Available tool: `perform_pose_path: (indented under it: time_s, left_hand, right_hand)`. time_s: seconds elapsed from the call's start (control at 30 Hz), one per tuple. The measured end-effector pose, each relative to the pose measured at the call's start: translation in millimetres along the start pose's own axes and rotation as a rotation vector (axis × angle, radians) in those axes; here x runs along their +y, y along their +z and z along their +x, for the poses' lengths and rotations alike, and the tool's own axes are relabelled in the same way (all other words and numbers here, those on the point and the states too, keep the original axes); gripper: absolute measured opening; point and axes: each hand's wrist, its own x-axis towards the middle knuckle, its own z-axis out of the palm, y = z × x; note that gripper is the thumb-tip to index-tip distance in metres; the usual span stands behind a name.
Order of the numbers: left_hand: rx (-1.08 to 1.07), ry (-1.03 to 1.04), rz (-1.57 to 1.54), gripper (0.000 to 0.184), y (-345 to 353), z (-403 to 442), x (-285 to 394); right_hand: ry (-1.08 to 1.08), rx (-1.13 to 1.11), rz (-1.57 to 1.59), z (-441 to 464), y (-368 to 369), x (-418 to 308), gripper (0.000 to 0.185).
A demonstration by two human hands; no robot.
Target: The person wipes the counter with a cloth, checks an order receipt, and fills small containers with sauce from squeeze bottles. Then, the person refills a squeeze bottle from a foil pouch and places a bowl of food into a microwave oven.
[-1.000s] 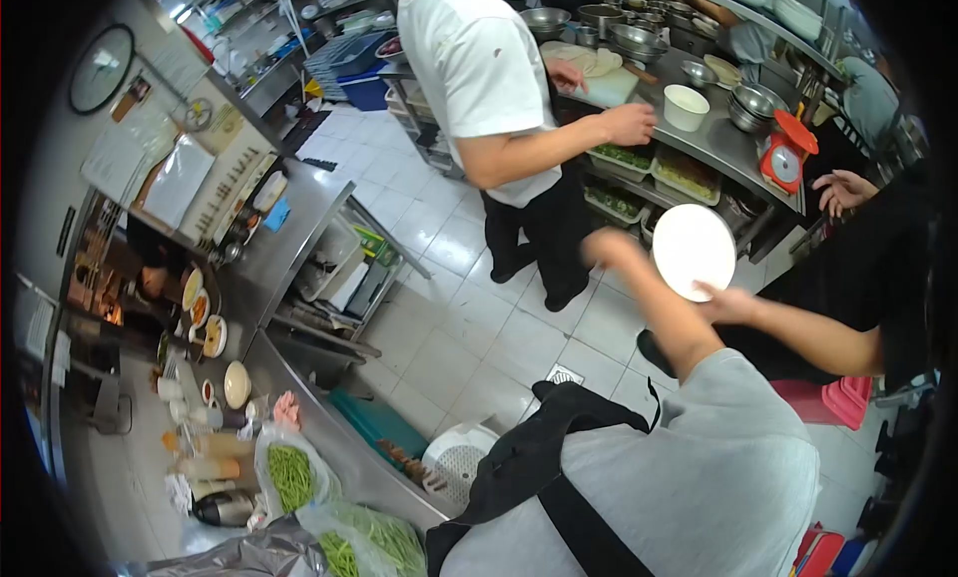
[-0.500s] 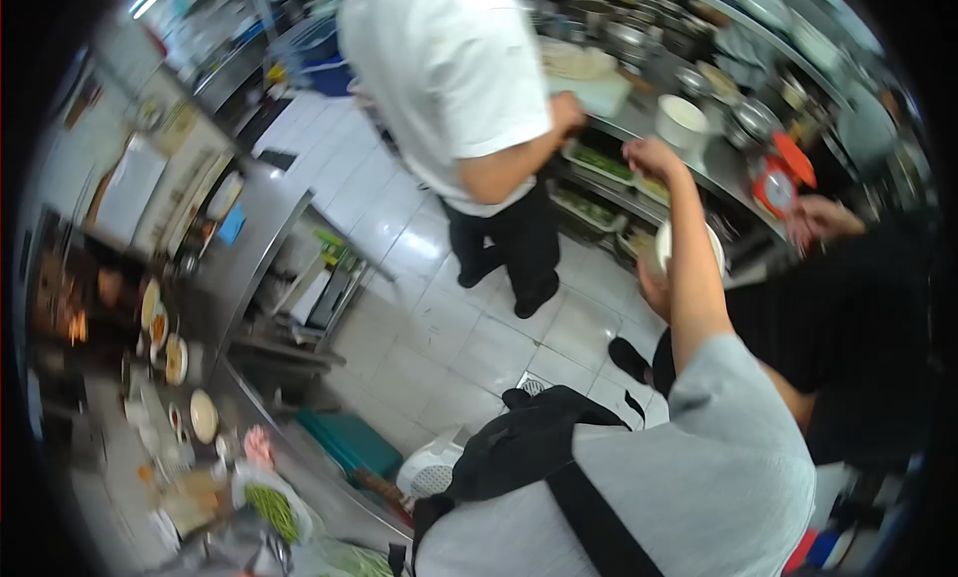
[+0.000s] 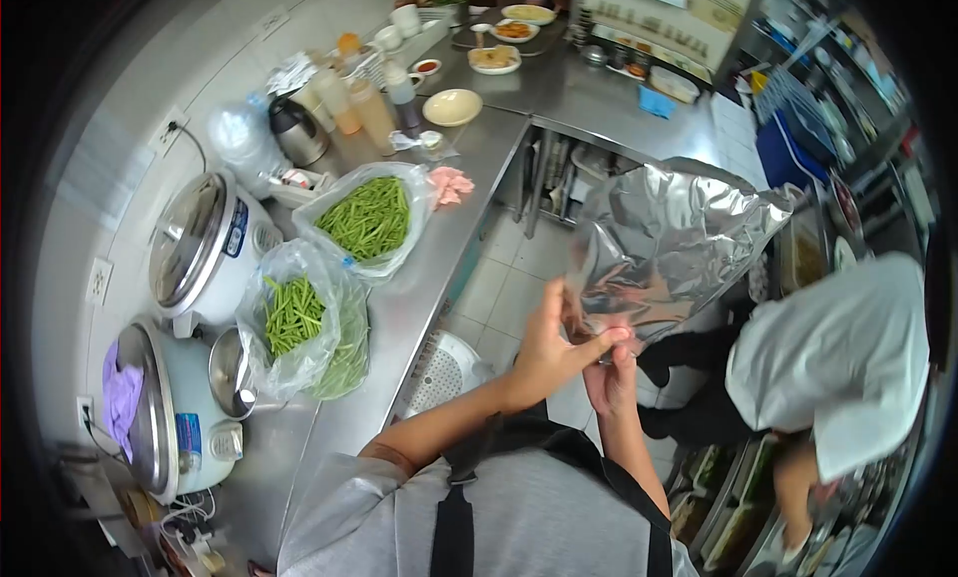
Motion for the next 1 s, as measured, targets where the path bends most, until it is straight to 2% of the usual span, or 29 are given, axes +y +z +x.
perform_pose_path:
  time_s: [0.03,0.07,0.1,0.17,0.2,0.3,0.4,0.47,0.53,0.57,0.67,0.73,0.8,0.9,0.97,1.0]
  left_hand:
    - [0.019,-0.072,0.009,0.060,0.9,6.4,-8.4]
    - [0.038,-0.148,0.015,0.060,-0.2,16.1,-17.8]
    - [0.103,-0.070,0.020,0.054,-2.4,30.3,-28.5]
    - [0.196,-0.068,0.057,0.050,-12.8,63.0,-46.4]
    - [0.242,-0.069,0.076,0.048,-18.9,80.5,-55.1]
    - [0.452,0.118,0.116,0.042,-31.9,137.2,-78.5]
    - [0.451,-0.024,0.002,0.038,-51.7,183.3,-137.8]
    - [0.453,0.047,-0.230,0.036,-55.8,221.0,-163.5]
    - [0.370,0.041,-0.235,0.035,-63.7,246.4,-189.4]
    - [0.313,0.001,-0.248,0.035,-66.6,256.3,-193.2]
    - [0.078,-0.133,-0.171,0.037,-77.9,286.2,-202.2]
    - [-0.063,-0.210,0.073,0.051,-82.3,313.6,-200.8]
    - [-0.183,-0.255,0.112,0.060,-80.5,340.7,-193.3]
    - [0.054,0.270,0.439,0.058,-88.3,379.1,-180.1]
    - [0.325,0.240,0.690,0.071,-124.8,389.1,-143.5]
    - [0.623,0.168,0.517,0.078,-138.3,390.0,-142.1]
  right_hand:
    - [-0.038,-0.032,-0.055,16.8,4.1,-0.2,0.067]
    - [-0.008,-0.012,-0.060,34.4,0.3,3.6,0.062]
    - [0.017,0.010,-0.065,53.3,-6.2,7.4,0.057]
    - [0.052,-0.012,-0.048,98.3,-8.5,11.9,0.041]
    - [0.076,-0.025,-0.046,121.8,-10.4,17.3,0.040]
    - [0.151,-0.092,-0.030,195.3,-11.0,34.3,0.040]
    - [0.187,-0.201,-0.258,269.6,-32.6,42.8,0.048]
    - [0.244,-0.156,-0.329,307.9,-39.0,32.6,0.056]
    - [0.253,-0.097,-0.440,341.0,-54.6,28.3,0.059]
    - [0.243,-0.097,-0.398,354.9,-56.5,20.7,0.053]
    - [0.420,-0.244,-0.674,399.9,-83.9,-14.7,0.052]
    - [0.394,-0.283,-0.791,418.2,-62.6,-28.1,0.046]
    - [0.404,-0.243,-0.789,437.0,-53.0,-27.2,0.044]
    - [0.270,-0.183,-0.740,476.8,-86.2,-10.6,0.052]
    - [0.199,-0.126,-0.671,507.6,-101.3,-7.4,0.051]
    - [0.148,-0.092,-0.743,523.9,-101.5,-14.8,0.049]
